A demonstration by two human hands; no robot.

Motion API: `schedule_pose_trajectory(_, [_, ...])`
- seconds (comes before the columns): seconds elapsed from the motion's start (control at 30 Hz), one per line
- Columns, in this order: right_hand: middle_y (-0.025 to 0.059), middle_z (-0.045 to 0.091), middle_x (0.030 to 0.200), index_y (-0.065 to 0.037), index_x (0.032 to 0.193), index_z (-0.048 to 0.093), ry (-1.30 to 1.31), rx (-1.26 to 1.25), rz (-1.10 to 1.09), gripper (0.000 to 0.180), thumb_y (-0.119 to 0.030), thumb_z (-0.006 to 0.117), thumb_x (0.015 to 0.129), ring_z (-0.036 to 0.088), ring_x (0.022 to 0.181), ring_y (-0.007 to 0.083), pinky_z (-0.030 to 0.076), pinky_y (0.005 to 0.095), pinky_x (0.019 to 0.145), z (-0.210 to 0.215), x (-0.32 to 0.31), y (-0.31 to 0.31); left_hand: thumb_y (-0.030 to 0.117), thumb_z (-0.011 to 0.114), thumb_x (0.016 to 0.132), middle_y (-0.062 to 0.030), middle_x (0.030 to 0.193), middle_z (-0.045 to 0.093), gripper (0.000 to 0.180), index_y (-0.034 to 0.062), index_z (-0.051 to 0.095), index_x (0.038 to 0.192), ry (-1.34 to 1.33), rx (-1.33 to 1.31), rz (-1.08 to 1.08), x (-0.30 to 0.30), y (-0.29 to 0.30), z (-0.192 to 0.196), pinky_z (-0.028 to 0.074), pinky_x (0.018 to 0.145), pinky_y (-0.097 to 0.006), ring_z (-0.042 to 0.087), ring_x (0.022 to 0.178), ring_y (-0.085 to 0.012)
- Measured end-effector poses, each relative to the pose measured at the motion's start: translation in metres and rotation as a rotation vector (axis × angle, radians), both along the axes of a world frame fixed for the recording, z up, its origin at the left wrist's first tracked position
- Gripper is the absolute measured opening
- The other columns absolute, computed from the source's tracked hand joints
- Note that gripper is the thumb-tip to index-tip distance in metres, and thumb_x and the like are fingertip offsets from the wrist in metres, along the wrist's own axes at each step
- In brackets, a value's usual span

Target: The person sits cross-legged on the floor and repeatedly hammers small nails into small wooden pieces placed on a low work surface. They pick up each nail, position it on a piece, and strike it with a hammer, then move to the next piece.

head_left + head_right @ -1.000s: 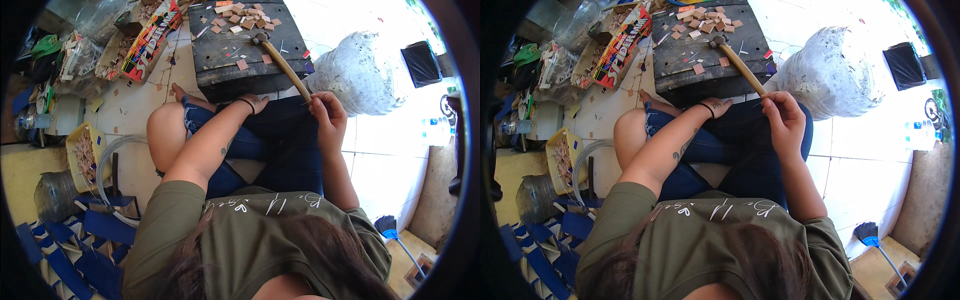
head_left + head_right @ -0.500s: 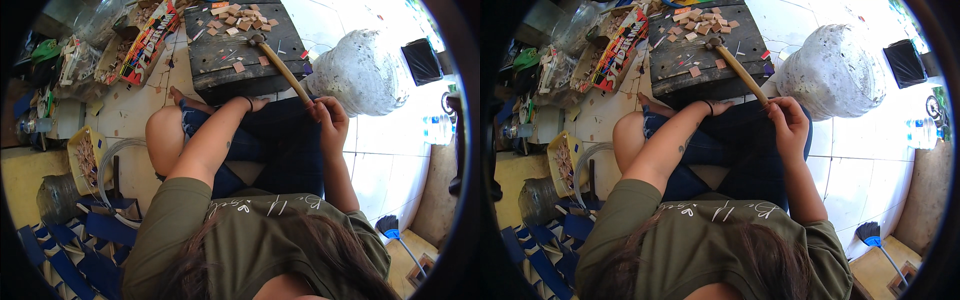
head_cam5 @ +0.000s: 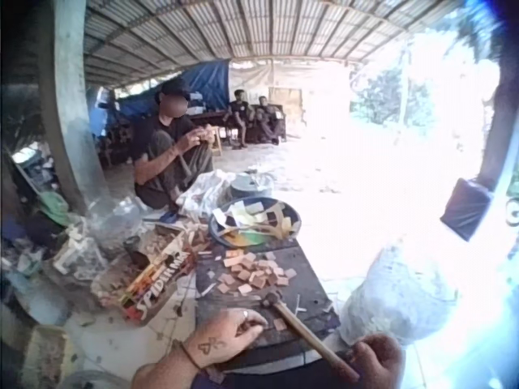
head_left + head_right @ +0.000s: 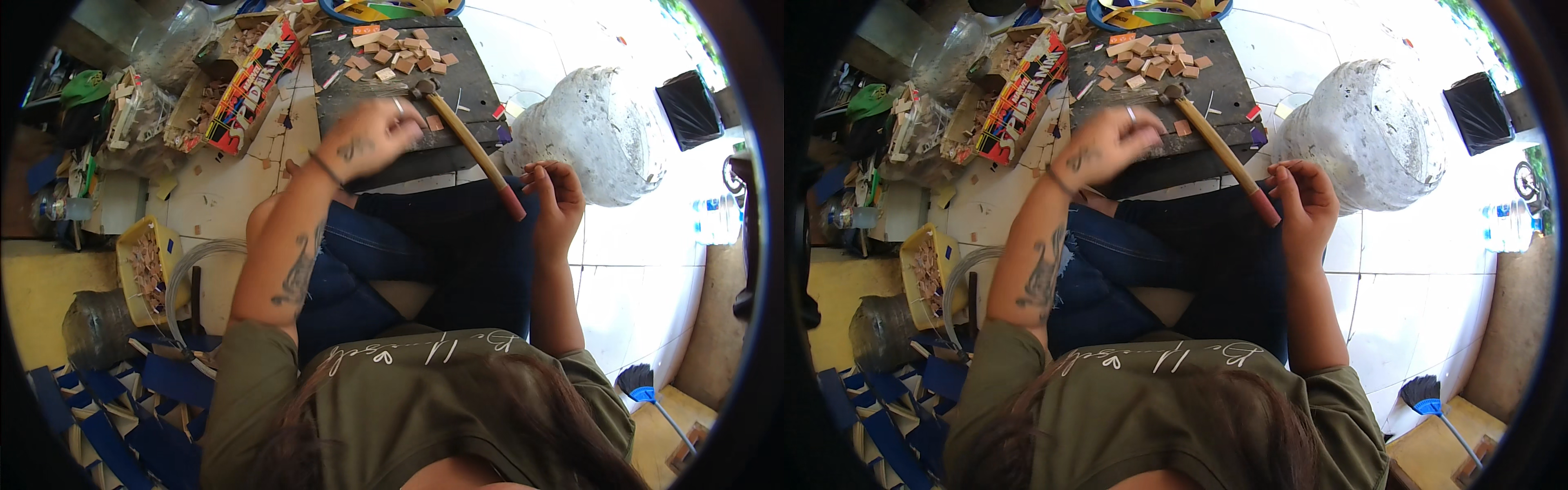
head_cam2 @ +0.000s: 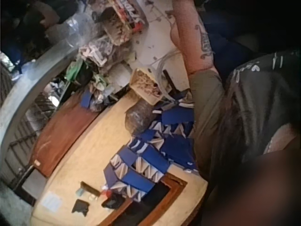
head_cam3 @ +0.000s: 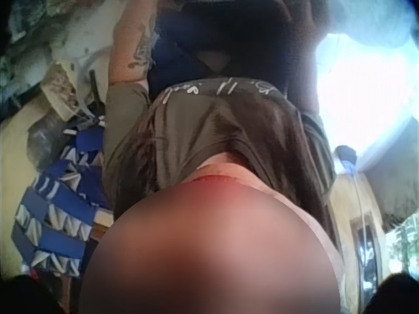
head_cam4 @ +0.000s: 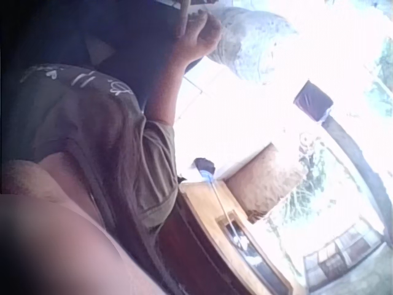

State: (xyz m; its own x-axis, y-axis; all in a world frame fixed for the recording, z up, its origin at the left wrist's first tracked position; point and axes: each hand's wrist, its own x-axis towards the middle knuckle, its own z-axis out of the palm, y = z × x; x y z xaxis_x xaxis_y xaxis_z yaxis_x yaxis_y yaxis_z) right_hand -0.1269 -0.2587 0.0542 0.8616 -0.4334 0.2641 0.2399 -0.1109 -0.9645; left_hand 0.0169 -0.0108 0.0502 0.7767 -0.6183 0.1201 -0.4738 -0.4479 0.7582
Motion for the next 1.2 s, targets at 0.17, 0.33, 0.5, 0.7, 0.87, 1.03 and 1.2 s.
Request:
schedule_pose_trajectory(0.17, [0.0081,0.066,0.091,0.003,0.097,0.06,0.003,0.014,0.049,0.007,0.001,0.059,0.09,0.061,0.077,0.0102,0.05,0.0225,0.071,0.004,-0.004,0.006,0.019,0.065,0.081,-0.0054,0.109,0.059,0.02,0.0131,0.071,0.099,-0.686,0.243,0.114,0.083,-0.007,-0.003,0.046,0.09,-0.038,0.053,0.108,-0.0233])
schedule_pose_trajectory(0.33, [0.0077,0.066,0.091,0.003,0.097,0.06,-0.001,-0.069,0.038,0.008,0.002,0.059,0.09,0.06,0.077,0.0094,0.049,0.0224,0.072,0.001,-0.007,0.001,0.017,0.07,0.077,-0.0031,0.12,0.053,0.021,0.0141,0.07,0.098,-0.913,0.41,-0.001,0.109,-0.025,-0.016,0.041,0.095,-0.041,0.048,0.115,-0.0224])
schedule_pose_trajectory(0.5, [0.0066,0.066,0.091,0.002,0.098,0.06,-0.005,-0.02,0.026,0.009,0.001,0.061,0.089,0.06,0.077,0.0083,0.049,0.0212,0.071,-0.003,-0.005,-0.005,0.015,0.074,0.071,-0.0026,0.101,0.061,0.022,0.0114,0.068,0.093,-0.852,0.269,0.026,0.102,-0.027,-0.003,0.045,0.089,-0.039,0.057,0.099,-0.0232])
schedule_pose_trajectory(0.7, [0.0039,0.065,0.089,0.001,0.1,0.06,0.023,-0.009,0.069,0.012,-0.001,0.064,0.088,0.06,0.076,0.0067,0.047,0.0196,0.067,0.0,0.007,0.006,0.014,0.076,0.074,-0.004,0.081,0.067,0.021,0.0067,0.067,0.092,-0.222,-0.29,0.244,0.027,-0.01,-0.011,0.052,0.07,-0.03,0.064,0.07,-0.0169])
schedule_pose_trajectory(0.87, [0.0039,0.066,0.089,0.0,0.098,0.06,0.142,-0.059,0.272,0.012,-0.004,0.065,0.088,0.061,0.079,0.0073,0.048,0.0202,0.067,0.01,0.037,0.029,0.008,0.076,0.076,-0.0034,0.082,0.068,0.02,0.0051,0.067,0.094,-0.098,-0.478,0.423,-0.028,0.016,-0.033,0.052,0.07,-0.026,0.066,0.074,-0.0131])
schedule_pose_trajectory(1.03, [0.0096,0.067,0.099,-0.001,0.095,0.059,0.263,0.197,0.658,0.016,-0.016,0.057,0.094,0.063,0.087,0.0129,0.05,0.0241,0.072,0.007,0.067,0.063,0.005,0.074,0.079,-0.0006,0.081,0.065,0.016,0.0037,0.067,0.093,0.008,-0.574,0.607,-0.039,0.049,-0.046,0.049,0.065,-0.021,0.059,0.069,-0.0059])
schedule_pose_trajectory(1.2, [0.0125,0.063,0.112,-0.001,0.099,0.057,0.393,0.274,0.659,0.017,-0.017,0.053,0.096,0.06,0.103,0.0185,0.048,0.0302,0.087,-0.016,0.106,0.1,0.002,0.071,0.08,-0.0009,0.081,0.064,0.013,0.004,0.067,0.093,-0.091,-0.657,0.613,-0.029,0.052,-0.052,0.048,0.063,-0.021,0.059,0.066,-0.0065])
